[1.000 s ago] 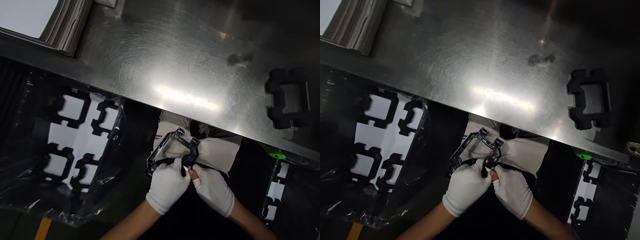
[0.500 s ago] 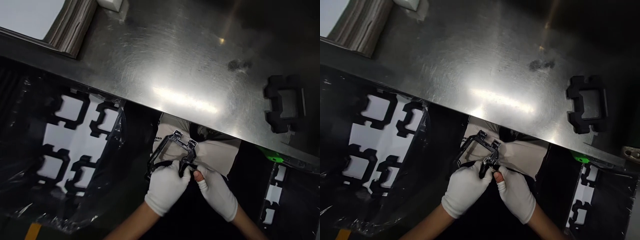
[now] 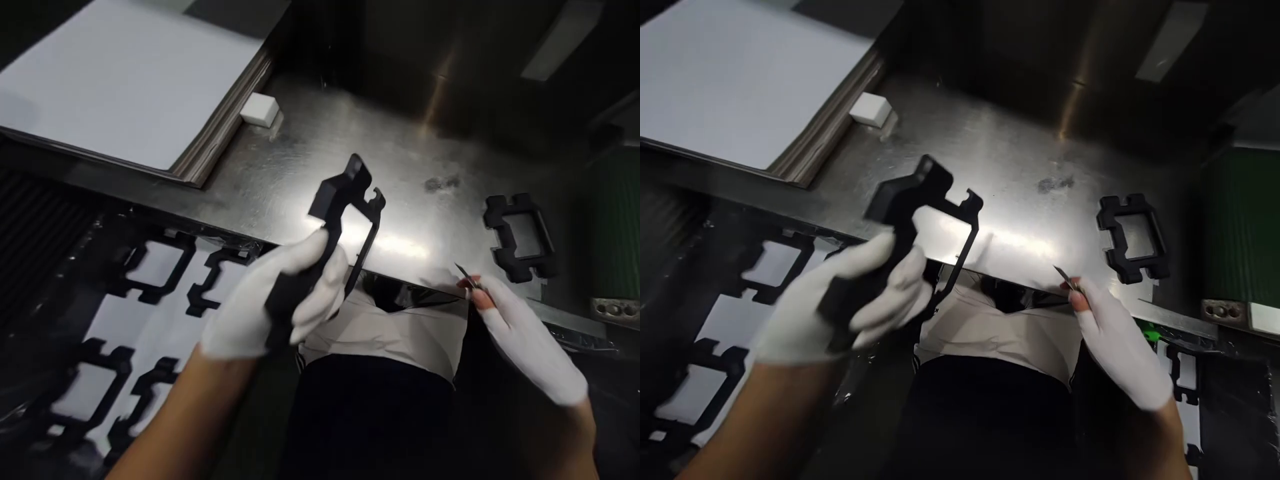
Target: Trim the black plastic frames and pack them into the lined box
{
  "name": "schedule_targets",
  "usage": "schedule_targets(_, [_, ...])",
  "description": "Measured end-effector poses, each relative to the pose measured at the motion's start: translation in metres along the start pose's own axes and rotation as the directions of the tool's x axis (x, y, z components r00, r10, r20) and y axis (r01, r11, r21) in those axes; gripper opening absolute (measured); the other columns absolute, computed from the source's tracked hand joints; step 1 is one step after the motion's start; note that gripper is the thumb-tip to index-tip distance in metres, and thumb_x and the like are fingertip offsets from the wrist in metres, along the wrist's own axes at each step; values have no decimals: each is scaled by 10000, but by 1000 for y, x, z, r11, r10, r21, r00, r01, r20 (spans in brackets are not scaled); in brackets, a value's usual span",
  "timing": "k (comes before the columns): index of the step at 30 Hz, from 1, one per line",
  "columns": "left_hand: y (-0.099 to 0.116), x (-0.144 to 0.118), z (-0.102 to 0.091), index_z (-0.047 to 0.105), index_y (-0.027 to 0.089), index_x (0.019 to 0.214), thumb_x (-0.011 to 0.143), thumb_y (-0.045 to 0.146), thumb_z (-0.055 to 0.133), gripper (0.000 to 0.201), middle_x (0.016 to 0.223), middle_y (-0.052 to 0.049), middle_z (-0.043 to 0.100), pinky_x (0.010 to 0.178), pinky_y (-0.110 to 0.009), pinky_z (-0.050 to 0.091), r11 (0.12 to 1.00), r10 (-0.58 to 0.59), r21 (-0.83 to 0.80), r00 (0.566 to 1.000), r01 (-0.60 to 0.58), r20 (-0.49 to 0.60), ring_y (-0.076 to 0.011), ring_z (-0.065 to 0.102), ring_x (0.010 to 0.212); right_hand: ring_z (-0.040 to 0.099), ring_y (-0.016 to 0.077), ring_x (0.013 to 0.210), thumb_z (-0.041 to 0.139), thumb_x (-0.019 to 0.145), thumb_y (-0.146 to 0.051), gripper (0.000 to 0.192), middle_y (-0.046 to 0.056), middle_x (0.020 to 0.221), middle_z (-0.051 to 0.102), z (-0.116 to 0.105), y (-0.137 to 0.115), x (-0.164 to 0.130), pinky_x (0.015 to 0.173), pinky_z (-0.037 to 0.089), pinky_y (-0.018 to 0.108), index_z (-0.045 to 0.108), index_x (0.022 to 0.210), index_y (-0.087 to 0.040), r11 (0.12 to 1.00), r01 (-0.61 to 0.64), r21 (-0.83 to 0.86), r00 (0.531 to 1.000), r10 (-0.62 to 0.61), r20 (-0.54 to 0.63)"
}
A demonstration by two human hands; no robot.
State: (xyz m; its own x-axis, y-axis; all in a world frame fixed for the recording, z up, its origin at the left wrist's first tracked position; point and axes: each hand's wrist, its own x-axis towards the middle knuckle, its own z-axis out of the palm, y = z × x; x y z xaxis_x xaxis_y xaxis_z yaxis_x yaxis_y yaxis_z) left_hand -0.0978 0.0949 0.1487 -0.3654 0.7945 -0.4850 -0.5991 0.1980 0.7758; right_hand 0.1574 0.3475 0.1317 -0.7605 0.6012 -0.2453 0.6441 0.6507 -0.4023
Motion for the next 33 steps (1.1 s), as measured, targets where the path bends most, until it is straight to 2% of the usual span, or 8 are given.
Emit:
schedule_targets(3, [21,52,11,617,220,749,1241,501,475,584,420,70,349,416,-191,330,998,-27,-49,999,28,22,-88,351,317,757,280,828,512,1201,-345,227,55,947,810,9,-36,45,768,564,399,731,1143,-352,1000,-2,-15,996,3,88])
schedule_targets(5, [22,73,14,619,216,755,1224,549,559,578,427,74,351,384,-191,300,998,-48,-40,999,48,21,-89,344,311,763,262,906,494,1233,-292,264,67,1071,832,22,-56,67,786,524,370,746,1308,-295,986,81,-149,992,-66,105])
schedule_targets(8, [16,84,15,635,207,784,1215,559,584,559,429,70,377,377,-188,304,998,-52,-24,998,53,44,-91,359,313,769,261,1081,431,1291,-324,390,124,1343,797,39,-80,79,826,520,357,710,1536,-205,915,269,-299,955,-212,210])
schedule_targets(12, [13,79,16,638,202,811,1201,589,622,550,443,61,417,388,-183,322,998,-65,26,997,64,38,-90,385,330,756,263,1069,343,1305,-294,468,145,1369,757,54,-98,74,825,521,376,710,1564,-163,856,397,-330,902,-297,313])
schedule_targets(17, [15,78,21,636,200,814,1192,593,642,545,453,59,423,390,-179,333,996,-74,43,997,73,17,-85,377,337,750,243,997,285,1311,-308,517,144,1333,763,56,-100,77,722,479,353,667,1631,-168,867,358,-347,918,-258,303])
schedule_targets(23, [13,77,26,626,213,800,1189,596,631,545,441,59,396,379,-170,303,993,-85,76,996,86,-20,-88,350,337,741,237,1004,321,1316,-330,497,139,1339,766,48,-100,90,747,492,327,673,1622,-159,885,323,-334,923,-217,317])
schedule_targets(28, [14,76,29,621,213,796,1237,536,515,557,437,50,387,398,-167,307,991,-85,98,995,89,-46,-88,346,338,743,237,1097,238,1330,-326,536,147,1356,760,42,-92,92,749,448,332,664,1594,-137,915,173,-365,977,-113,179])
schedule_targets(33, [14,75,26,618,213,792,1204,584,590,555,439,53,390,391,-174,299,993,-88,80,995,92,-46,-92,356,345,729,234,1099,336,1324,-327,442,114,1348,759,39,-74,96,760,418,353,713,1506,-184,924,87,-371,994,-53,100])
